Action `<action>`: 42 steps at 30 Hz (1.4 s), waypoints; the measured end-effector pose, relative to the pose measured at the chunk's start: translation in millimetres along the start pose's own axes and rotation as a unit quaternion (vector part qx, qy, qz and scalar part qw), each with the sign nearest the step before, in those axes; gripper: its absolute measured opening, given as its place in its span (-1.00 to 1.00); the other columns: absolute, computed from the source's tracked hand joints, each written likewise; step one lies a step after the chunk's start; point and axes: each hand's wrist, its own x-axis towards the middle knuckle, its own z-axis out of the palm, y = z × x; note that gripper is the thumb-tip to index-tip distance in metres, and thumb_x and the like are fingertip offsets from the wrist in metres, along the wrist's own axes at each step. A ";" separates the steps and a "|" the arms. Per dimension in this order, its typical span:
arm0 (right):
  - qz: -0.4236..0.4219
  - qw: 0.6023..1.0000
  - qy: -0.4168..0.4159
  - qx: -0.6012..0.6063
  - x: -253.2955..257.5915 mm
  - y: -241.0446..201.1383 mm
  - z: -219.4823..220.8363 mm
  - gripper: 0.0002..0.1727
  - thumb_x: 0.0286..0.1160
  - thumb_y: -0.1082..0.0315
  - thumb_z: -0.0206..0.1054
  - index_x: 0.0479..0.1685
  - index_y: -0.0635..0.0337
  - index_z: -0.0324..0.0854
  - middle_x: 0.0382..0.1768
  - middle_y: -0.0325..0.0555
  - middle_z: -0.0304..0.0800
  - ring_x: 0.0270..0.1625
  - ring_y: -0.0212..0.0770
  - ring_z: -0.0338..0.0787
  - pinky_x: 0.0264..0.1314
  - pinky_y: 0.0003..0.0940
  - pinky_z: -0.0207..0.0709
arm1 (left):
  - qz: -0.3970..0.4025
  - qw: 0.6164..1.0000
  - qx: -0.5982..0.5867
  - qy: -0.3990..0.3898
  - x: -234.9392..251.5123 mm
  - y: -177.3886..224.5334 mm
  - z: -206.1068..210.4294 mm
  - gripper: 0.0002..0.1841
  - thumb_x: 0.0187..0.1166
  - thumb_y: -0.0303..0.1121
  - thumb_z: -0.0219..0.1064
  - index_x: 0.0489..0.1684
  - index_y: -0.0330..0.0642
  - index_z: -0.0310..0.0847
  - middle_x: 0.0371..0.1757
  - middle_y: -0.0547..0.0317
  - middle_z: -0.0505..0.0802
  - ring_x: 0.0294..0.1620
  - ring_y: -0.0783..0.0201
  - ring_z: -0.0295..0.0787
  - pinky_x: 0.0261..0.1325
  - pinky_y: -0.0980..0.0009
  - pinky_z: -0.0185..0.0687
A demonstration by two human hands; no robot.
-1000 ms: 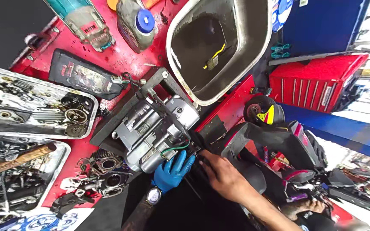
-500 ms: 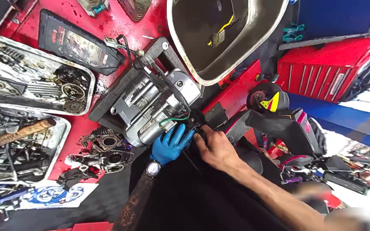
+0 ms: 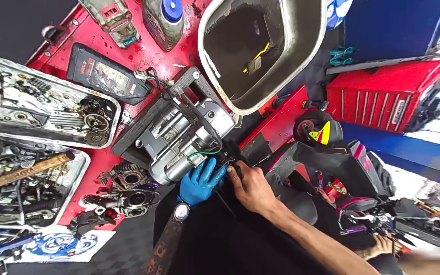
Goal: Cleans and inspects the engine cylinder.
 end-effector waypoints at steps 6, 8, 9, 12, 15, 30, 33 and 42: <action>-0.015 1.000 -0.002 0.016 0.7 4.5 -1.1 -0.52 0.81 -0.06 -0.02 -0.27 0.08 0.63 -0.75 -0.33 0.44 -0.68 -0.31 0.53 -0.62 -0.27 0.39 | -0.002 1.000 0.004 0.004 1.5 0.0 0.2 -0.57 0.76 -0.03 0.12 0.55 0.26 0.59 0.60 0.03 0.64 0.59 0.07 0.51 0.55 0.21 0.30; -0.020 1.000 0.002 0.021 0.4 4.9 0.0 -0.52 0.82 -0.05 -0.03 -0.28 0.07 0.62 -0.75 -0.34 0.43 -0.68 -0.32 0.52 -0.62 -0.29 0.38 | -0.001 1.000 0.012 -0.007 1.1 -0.3 -1.1 -0.55 0.77 -0.03 0.07 0.60 0.29 0.53 0.62 0.04 0.61 0.62 0.06 0.48 0.56 0.19 0.27; -0.022 0.999 0.004 0.023 0.6 5.2 -0.2 -0.52 0.82 -0.04 -0.03 -0.29 0.07 0.62 -0.75 -0.34 0.43 -0.68 -0.32 0.51 -0.62 -0.29 0.38 | 0.000 1.000 0.015 -0.011 1.7 -0.3 -1.0 -0.54 0.78 -0.02 0.05 0.62 0.29 0.50 0.64 0.05 0.60 0.63 0.06 0.46 0.58 0.19 0.25; -0.024 0.999 0.001 0.032 -0.6 5.0 -0.2 -0.53 0.82 -0.03 -0.04 -0.29 0.07 0.61 -0.75 -0.35 0.41 -0.68 -0.35 0.49 -0.63 -0.31 0.35 | -0.001 1.000 0.015 -0.011 0.8 0.1 -2.0 -0.54 0.78 -0.01 0.05 0.63 0.29 0.49 0.64 0.05 0.60 0.61 0.07 0.48 0.57 0.19 0.25; -0.031 0.999 0.001 0.035 0.1 6.3 -1.2 -0.53 0.82 -0.03 -0.03 -0.31 0.07 0.60 -0.74 -0.35 0.41 -0.68 -0.35 0.50 -0.62 -0.33 0.35 | -0.001 1.000 0.010 -0.010 1.6 -0.6 -1.3 -0.55 0.77 -0.02 0.07 0.60 0.27 0.52 0.63 0.04 0.60 0.62 0.08 0.47 0.59 0.20 0.24; -0.061 0.995 0.042 0.074 -7.3 13.0 1.7 -0.58 0.78 0.01 0.04 -0.36 0.05 0.62 -0.77 -0.42 0.41 -0.72 -0.48 0.45 -0.68 -0.46 0.31 | -0.002 0.999 0.022 -0.035 -0.8 0.4 -4.3 -0.58 0.77 -0.04 0.08 0.56 0.35 0.57 0.59 0.06 0.66 0.55 0.08 0.56 0.48 0.20 0.39; -0.054 0.995 0.040 0.070 -8.2 13.6 1.6 -0.57 0.77 -0.01 0.02 -0.34 0.03 0.62 -0.77 -0.43 0.41 -0.72 -0.51 0.45 -0.69 -0.49 0.31 | 0.002 0.999 0.009 -0.042 -3.4 0.5 -4.4 -0.56 0.79 -0.07 0.05 0.60 0.33 0.54 0.63 0.07 0.62 0.57 0.10 0.54 0.53 0.24 0.35; -0.026 0.997 0.006 0.076 -9.8 13.6 -0.6 -0.55 0.74 -0.10 0.10 -0.27 0.05 0.65 -0.73 -0.39 0.50 -0.69 -0.53 0.52 -0.68 -0.52 0.38 | 0.015 0.993 -0.009 -0.114 -25.8 5.5 2.7 -0.48 0.79 -0.20 0.05 0.76 0.36 0.37 0.82 0.11 0.38 0.66 0.13 0.44 0.64 0.25 0.28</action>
